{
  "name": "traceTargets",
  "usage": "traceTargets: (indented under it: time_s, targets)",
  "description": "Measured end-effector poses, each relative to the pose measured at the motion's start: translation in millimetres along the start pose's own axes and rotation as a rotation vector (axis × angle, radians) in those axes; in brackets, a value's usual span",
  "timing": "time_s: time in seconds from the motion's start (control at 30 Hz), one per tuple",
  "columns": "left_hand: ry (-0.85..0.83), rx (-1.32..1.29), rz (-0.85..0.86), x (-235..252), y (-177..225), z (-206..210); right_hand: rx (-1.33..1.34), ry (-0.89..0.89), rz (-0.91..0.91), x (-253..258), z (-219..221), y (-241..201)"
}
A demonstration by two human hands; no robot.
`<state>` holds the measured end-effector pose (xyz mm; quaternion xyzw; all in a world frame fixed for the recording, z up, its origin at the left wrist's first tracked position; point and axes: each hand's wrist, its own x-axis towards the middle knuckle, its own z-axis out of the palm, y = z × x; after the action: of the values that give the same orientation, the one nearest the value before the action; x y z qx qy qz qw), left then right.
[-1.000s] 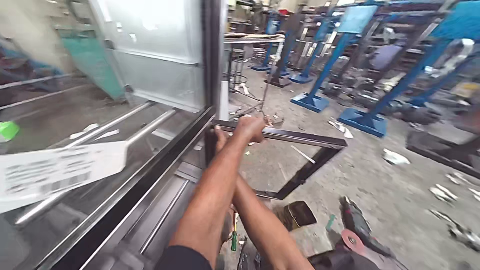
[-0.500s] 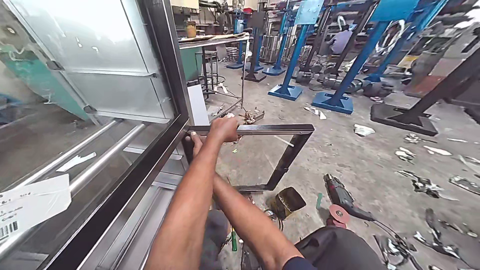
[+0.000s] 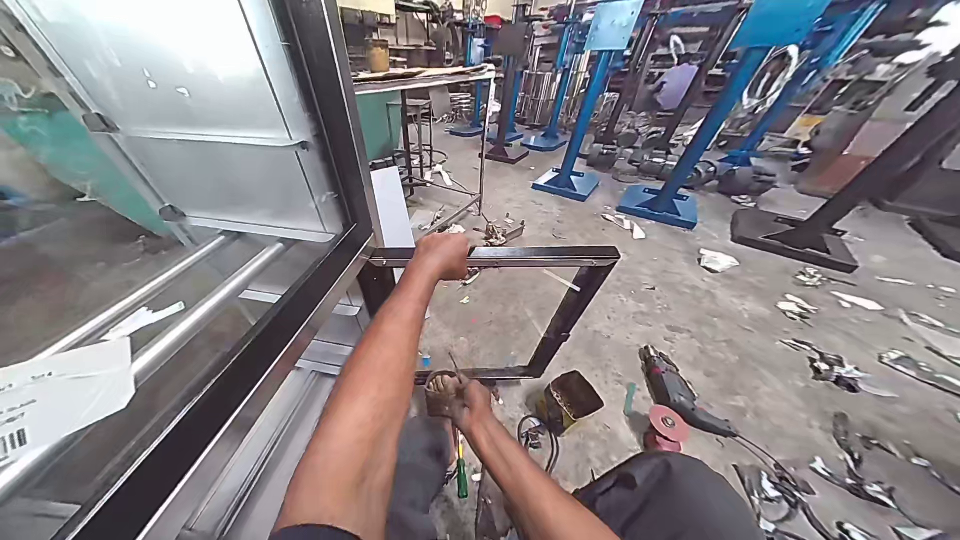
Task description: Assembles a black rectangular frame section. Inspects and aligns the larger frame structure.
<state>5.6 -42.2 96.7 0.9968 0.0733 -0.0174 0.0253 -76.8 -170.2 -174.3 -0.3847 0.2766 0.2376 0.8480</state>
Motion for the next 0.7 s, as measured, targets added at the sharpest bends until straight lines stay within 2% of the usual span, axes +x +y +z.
traceTargets:
  time_s: [0.07, 0.17, 0.33, 0.43, 0.57, 0.7]
  targets:
    - [-0.011, -0.009, 0.010, -0.9, 1.8, -2.5, -0.139, -0.079, -0.188, -6.8, -1.5, -19.8]
    - [-0.004, -0.020, 0.004, -2.2, 3.0, -3.2, -0.356, -0.276, -0.578, -17.6, 11.5, -61.0]
    - [0.019, -0.010, 0.047, -3.3, 3.2, -2.5, -0.452, -0.241, -1.047, -31.0, 34.4, -115.5]
    - [0.026, 0.002, 0.034, -5.1, 4.0, -3.9, -0.620, -0.183, -1.356, -26.2, 41.3, -134.4]
    - [0.013, -0.002, 0.018, -7.4, 6.5, -6.2, -0.820, -0.235, -1.531, -31.2, 56.1, -151.6]
    - [0.013, 0.004, 0.019, -6.6, 5.6, -5.4, -0.678, -0.317, -1.501, -34.4, 75.5, -158.3]
